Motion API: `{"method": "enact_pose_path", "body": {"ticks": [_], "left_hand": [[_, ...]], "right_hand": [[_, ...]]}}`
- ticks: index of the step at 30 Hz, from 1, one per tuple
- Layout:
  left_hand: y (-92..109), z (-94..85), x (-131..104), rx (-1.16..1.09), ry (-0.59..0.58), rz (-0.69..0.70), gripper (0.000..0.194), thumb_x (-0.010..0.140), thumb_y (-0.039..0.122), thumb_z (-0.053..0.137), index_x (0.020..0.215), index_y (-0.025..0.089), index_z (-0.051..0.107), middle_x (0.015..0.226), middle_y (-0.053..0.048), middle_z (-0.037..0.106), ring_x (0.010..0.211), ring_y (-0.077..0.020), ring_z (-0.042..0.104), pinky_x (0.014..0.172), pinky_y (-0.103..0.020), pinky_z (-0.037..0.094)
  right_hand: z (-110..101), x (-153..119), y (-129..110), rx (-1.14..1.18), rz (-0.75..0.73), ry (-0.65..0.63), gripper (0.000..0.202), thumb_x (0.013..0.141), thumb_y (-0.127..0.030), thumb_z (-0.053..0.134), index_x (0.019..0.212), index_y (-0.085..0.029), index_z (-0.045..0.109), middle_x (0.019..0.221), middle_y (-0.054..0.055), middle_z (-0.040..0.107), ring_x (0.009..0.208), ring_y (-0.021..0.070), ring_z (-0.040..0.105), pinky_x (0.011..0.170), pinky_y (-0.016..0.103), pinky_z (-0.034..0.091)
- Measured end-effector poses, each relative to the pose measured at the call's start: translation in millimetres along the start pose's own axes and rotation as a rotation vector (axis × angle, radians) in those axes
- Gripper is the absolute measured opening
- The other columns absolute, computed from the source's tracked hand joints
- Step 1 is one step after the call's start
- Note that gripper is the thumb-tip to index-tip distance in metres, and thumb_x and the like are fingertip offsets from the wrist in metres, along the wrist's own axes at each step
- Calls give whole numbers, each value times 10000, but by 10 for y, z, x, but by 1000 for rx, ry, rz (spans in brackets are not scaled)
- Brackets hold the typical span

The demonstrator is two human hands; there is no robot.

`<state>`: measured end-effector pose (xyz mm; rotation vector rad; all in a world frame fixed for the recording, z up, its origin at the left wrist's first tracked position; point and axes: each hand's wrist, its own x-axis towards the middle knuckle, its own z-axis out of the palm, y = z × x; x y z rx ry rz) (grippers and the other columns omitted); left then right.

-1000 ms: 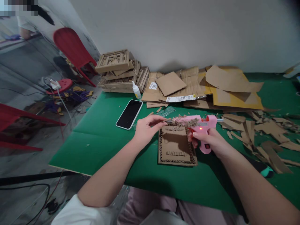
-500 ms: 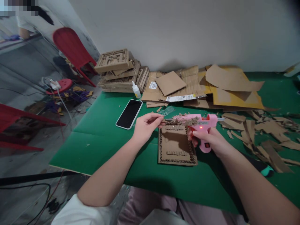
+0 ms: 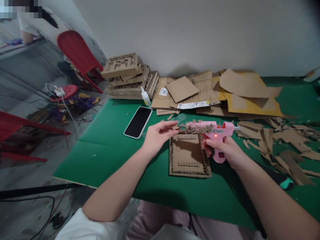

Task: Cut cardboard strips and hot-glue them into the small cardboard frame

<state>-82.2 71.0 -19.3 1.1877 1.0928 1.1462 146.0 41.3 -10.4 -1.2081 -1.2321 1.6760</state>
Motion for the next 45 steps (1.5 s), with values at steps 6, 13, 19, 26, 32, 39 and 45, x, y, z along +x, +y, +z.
{"method": "enact_pose_path", "body": {"ticks": [6,13,19,26,32,39,45], "left_hand": [[-22,10,-9,29,101,4,306,621,275,775,909,189,719,773,-33,700,754,-143,634,787,-310,502],[4,40,-9,-114,49,-23,303,637,258,769,927,198,705,794,-22,693,742,-109,625,667,-219,503],[-12,47,0,-187,40,-50,268,644,235,766,902,200,702,790,-7,689,735,-91,618,620,-177,502],[-3,54,-3,-324,-21,-132,272,662,231,754,924,189,691,926,-37,705,771,-115,650,626,-192,528],[1,56,-7,-411,-50,-198,270,678,213,741,943,205,686,868,-8,710,717,-96,661,690,-216,546],[14,62,-15,-431,-113,-203,275,705,212,722,975,194,673,845,-24,711,810,-145,677,731,-259,550],[20,54,-18,-426,-146,-225,311,700,221,725,1003,195,661,874,-31,703,764,-143,677,699,-268,555]], "right_hand": [[31,-1,-27,11,38,26,295,641,-427,707,671,-152,605,637,18,574,508,99,504,487,234,450],[43,-11,-19,25,34,33,297,627,-431,716,669,-159,603,629,7,574,498,95,507,482,229,449],[47,-16,-5,23,40,31,298,636,-433,707,671,-155,607,642,17,583,502,98,510,482,233,440],[49,-8,17,-12,43,35,300,656,-440,694,680,-153,609,627,9,572,508,95,504,489,231,421],[54,-12,5,-32,41,32,294,669,-436,686,699,-155,606,649,14,579,515,97,504,496,239,419],[21,-33,9,-7,-13,16,286,670,-437,687,701,-165,606,660,17,591,506,101,509,489,242,429],[-27,-34,14,-26,-52,7,266,700,-428,666,708,-166,620,657,18,588,520,106,524,503,240,437]]}}
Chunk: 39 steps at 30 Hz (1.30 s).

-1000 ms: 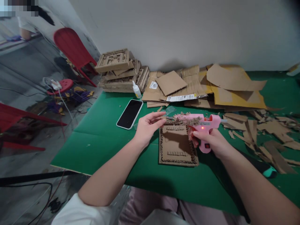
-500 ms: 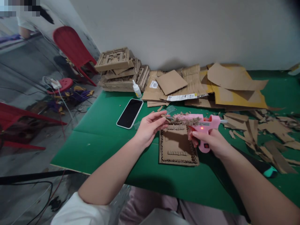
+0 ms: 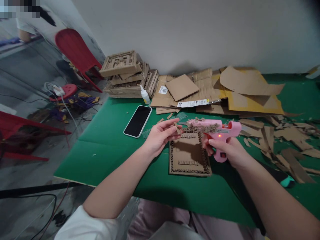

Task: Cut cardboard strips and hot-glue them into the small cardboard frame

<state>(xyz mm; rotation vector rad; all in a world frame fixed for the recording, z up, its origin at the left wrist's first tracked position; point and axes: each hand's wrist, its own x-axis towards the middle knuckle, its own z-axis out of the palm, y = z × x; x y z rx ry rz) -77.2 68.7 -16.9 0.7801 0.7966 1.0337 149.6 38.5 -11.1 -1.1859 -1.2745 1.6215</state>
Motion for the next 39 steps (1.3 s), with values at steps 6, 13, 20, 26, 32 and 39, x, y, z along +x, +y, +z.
{"method": "enact_pose_path", "body": {"ticks": [6,13,20,26,32,39], "left_hand": [[6,-11,5,17,4,-19,295,688,245,737,971,188,671,847,-35,706,753,-148,682,655,-240,555],[13,1,-5,24,8,-33,303,663,262,757,942,174,676,832,-46,711,722,-145,679,637,-243,557],[8,0,-7,-5,-2,-44,274,666,239,756,924,181,686,812,-39,716,702,-138,682,610,-217,555],[15,-5,-1,-4,-5,-44,253,674,216,747,918,182,692,813,-34,716,700,-136,686,603,-202,555],[0,-13,-4,7,-2,-28,256,672,228,747,919,188,692,747,-19,704,703,-140,686,623,-214,560],[3,-11,-4,24,6,-48,290,646,240,765,918,174,690,756,-31,705,702,-152,687,629,-232,565]], "right_hand": [[17,-11,-30,-22,-4,7,252,700,-415,663,695,-169,612,664,17,586,525,103,503,503,239,443],[18,-6,-34,-50,7,19,274,685,-441,664,668,-172,611,646,26,580,530,115,503,504,254,437],[8,-12,-21,-85,10,13,287,697,-451,651,657,-171,603,594,10,551,526,112,502,510,244,428],[24,-14,-40,-91,0,11,287,698,-444,643,645,-169,581,577,8,538,514,113,492,496,248,426],[26,-14,-34,-84,-5,-6,274,706,-435,639,632,-181,566,583,7,536,515,113,485,499,254,425],[15,-8,-2,-72,-4,-13,287,713,-443,630,603,-193,544,569,4,514,512,120,470,497,271,406]]}}
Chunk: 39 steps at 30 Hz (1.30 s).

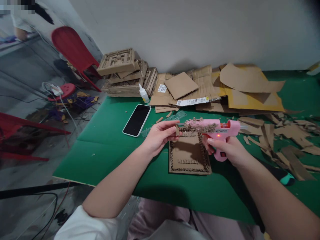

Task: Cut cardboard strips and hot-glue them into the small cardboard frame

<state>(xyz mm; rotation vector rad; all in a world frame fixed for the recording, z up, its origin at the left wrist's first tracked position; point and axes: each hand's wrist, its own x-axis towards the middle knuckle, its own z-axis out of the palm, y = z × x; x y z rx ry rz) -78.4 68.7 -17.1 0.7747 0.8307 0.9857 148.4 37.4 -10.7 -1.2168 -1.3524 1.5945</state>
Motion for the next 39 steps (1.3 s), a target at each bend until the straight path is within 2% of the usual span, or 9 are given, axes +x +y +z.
{"method": "enact_pose_path", "body": {"ticks": [6,19,27,39], "left_hand": [[4,4,-6,-34,-25,0,252,656,213,758,898,184,698,726,-20,706,689,-140,687,603,-201,559],[6,19,-3,-16,16,-10,281,619,231,778,882,173,699,748,-25,699,660,-144,678,592,-232,559],[-3,5,-9,-24,-8,-11,270,644,225,762,903,179,699,724,-21,701,689,-146,684,606,-218,560],[10,20,-3,-67,-18,-21,276,630,205,772,895,176,701,743,-20,712,677,-145,691,563,-184,556]], "right_hand": [[1,-3,-13,-12,4,-11,317,711,-451,624,559,-191,526,533,2,483,498,118,455,496,277,400],[-1,-12,6,-43,2,29,341,704,-475,620,547,-201,492,511,3,468,501,131,449,499,295,375],[-4,-23,16,-85,27,21,354,702,-481,615,518,-209,482,507,6,466,501,139,449,518,311,365],[-14,-16,37,-80,-13,55,345,694,-469,622,529,-201,478,497,-5,468,490,133,457,499,298,361]]}}
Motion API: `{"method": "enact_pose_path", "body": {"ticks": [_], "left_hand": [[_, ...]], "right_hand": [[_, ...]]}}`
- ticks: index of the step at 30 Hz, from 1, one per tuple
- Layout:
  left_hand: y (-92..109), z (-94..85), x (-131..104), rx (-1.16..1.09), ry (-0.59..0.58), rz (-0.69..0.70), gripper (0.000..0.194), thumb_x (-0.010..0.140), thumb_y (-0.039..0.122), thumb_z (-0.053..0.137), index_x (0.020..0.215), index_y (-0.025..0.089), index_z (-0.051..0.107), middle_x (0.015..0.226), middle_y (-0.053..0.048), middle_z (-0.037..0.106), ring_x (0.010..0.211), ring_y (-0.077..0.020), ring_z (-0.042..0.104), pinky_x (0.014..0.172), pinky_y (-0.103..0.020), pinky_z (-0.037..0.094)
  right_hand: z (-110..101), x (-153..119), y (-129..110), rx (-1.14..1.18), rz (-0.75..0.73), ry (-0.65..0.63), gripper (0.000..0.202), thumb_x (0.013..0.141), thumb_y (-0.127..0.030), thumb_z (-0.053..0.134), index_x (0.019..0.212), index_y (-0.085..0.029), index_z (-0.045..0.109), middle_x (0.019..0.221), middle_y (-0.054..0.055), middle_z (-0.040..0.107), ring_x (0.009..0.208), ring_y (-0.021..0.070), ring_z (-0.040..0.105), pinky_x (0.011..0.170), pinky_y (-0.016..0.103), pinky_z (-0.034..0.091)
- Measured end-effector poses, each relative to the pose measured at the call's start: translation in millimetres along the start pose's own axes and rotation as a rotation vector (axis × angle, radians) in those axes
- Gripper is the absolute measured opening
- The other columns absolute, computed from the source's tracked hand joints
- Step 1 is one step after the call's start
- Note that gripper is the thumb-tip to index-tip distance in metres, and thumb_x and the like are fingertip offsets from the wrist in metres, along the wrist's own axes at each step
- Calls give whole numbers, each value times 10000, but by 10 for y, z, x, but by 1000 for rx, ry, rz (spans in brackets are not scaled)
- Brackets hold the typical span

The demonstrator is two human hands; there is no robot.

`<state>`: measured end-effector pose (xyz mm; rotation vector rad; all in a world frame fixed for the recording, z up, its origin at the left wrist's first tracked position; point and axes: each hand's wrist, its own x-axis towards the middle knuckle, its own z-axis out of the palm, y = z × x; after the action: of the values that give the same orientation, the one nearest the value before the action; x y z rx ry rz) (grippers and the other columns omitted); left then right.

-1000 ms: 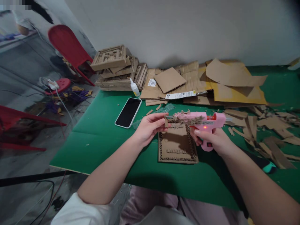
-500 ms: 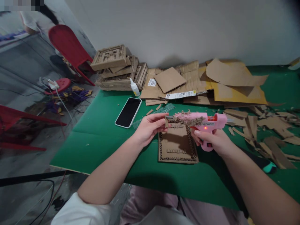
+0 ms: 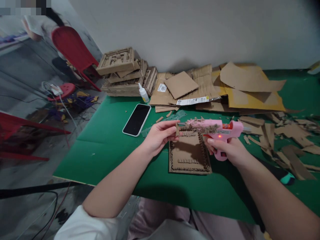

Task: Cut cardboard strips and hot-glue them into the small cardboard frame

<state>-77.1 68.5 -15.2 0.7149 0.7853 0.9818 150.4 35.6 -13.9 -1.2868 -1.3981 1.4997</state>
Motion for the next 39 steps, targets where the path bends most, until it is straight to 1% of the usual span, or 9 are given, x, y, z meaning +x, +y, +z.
{"method": "enact_pose_path", "body": {"ticks": [9,14,19,25,30,35,39], "left_hand": [[-7,-29,0,11,-9,26,288,638,229,775,909,178,693,705,-13,702,687,-146,690,579,-192,553],[-8,-23,5,-3,-9,45,267,629,228,783,878,186,697,726,-4,699,669,-133,685,576,-187,553],[6,-15,15,-10,14,70,252,618,214,789,854,191,703,718,17,685,666,-116,677,595,-183,560],[7,-16,14,-8,9,80,245,619,213,788,849,194,707,728,26,679,646,-101,666,608,-192,568],[3,-28,9,4,-16,61,231,632,213,780,852,200,709,728,15,685,646,-99,660,628,-208,570],[18,-34,6,2,-8,72,241,628,221,784,857,204,710,697,22,667,631,-93,650,611,-202,567],[31,-39,9,14,20,93,251,621,232,788,856,201,708,729,19,664,630,-88,637,591,-201,564]], "right_hand": [[3,-4,-17,-16,4,-6,344,690,-469,625,535,-199,480,495,-3,473,486,130,453,486,290,356],[-9,-9,8,-23,14,-12,332,700,-461,632,551,-197,495,505,0,490,488,129,463,481,285,359],[-19,-13,35,-46,24,-34,385,704,-482,637,510,-191,475,489,-1,467,487,123,454,465,274,342],[-11,-22,29,-43,44,-15,383,693,-479,650,512,-190,475,484,-2,465,488,121,453,449,266,331],[-13,-13,18,-36,24,8,338,691,-469,636,556,-191,500,509,0,496,492,123,468,472,273,357],[-6,-25,-18,-61,86,14,347,663,-465,646,520,-191,489,486,2,487,481,118,460,451,262,348],[7,-47,-52,-90,145,16,351,635,-478,654,529,-196,473,463,-9,460,449,109,430,402,246,313]]}}
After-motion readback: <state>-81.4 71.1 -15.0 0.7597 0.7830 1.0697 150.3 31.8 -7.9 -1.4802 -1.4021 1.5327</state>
